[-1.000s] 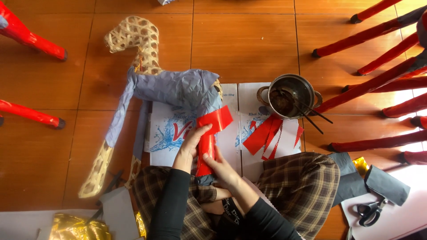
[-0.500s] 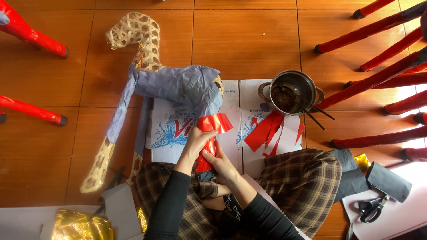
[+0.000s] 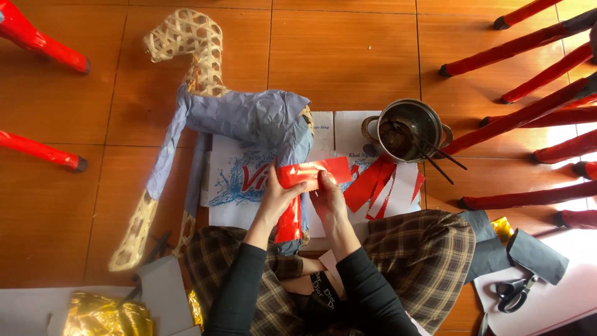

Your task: The person sits on the floor and wraps a giraffe-shaped craft with red and black paper. They tear and smooth the paper around the legs and neck, using a brush to apply adhesive from a nearby pot. The giraffe is placed on a cardboard sheet, and other similar crafts are visible nearby.

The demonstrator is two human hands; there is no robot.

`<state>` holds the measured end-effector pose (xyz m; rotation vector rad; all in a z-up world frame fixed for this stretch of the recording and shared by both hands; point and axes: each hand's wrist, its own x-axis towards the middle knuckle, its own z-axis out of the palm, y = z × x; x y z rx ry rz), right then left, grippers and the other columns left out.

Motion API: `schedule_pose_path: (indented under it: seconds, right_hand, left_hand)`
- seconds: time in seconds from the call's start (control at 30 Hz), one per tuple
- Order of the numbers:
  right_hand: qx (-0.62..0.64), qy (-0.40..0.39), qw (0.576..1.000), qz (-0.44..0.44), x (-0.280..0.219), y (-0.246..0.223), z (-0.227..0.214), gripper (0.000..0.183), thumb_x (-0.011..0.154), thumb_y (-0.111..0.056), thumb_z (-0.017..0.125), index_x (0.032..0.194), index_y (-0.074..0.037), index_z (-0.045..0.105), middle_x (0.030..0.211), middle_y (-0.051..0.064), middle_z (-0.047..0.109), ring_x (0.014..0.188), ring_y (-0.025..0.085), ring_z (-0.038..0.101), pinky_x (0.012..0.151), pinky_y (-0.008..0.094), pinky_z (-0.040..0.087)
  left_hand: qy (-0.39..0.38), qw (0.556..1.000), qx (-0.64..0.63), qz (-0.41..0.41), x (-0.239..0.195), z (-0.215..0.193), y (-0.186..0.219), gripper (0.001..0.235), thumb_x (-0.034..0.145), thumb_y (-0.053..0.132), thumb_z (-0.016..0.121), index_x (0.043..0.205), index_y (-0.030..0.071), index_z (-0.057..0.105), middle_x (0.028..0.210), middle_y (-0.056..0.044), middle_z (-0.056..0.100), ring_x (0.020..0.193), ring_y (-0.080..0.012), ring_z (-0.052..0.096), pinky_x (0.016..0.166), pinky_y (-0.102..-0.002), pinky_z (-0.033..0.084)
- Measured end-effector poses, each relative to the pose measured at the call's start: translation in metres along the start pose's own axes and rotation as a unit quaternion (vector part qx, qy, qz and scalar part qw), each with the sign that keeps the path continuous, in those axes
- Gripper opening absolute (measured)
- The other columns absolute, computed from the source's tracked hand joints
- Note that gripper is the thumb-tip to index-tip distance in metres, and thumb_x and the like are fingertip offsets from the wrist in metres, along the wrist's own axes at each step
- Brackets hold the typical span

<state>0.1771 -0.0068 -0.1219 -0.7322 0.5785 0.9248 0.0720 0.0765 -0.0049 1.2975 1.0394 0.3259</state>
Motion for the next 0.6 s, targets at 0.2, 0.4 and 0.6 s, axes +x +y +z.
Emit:
schedule_pose_path:
  seconds: [0.2,0.4,0.6]
  right_hand:
    - [-0.038,-0.027,0.998,-0.039,0.080,-0.023,-0.086,0.029,0.095,-0.018,0.070,0.115,0.002,0.067,0.115,0.020,0.069,0.119,0.032,0.061,0.112,0.054,0.032]
    - [-0.324,0.096,0.852,-0.401,-0.070,-0.033,0.032,0.021,0.092,-0.004,0.066,0.112,-0.008,0.072,0.107,0.016,0.070,0.104,0.023,0.064,0.093,0.038,0.052]
    - [-0.642,-0.120,0.741,-0.159,-0.124,0.006,0.116,0.072,0.101,-0.046,0.031,0.157,-0.009,0.010,0.151,0.033,0.033,0.137,0.052,0.034,0.114,0.063,0.027]
  left_hand:
    - [0.017,0.993,0.113,-0.039,0.010,-0.003,-0.023,0.107,0.071,0.035,0.083,0.155,0.024,0.017,0.142,-0.022,0.052,0.130,-0.0420,0.051,0.109,-0.054,0.042]
    - [0.035,0.985,0.159,-0.064,0.011,0.003,-0.022,0.102,0.073,0.035,0.082,0.153,0.020,0.021,0.136,-0.019,0.056,0.124,-0.0405,0.058,0.104,-0.052,0.047]
    - [0.001,0.982,0.178,-0.057,-0.009,0.004,0.011,0.089,0.084,0.025,0.065,0.155,0.018,0.012,0.141,-0.028,0.048,0.127,-0.0460,0.052,0.112,-0.053,0.041]
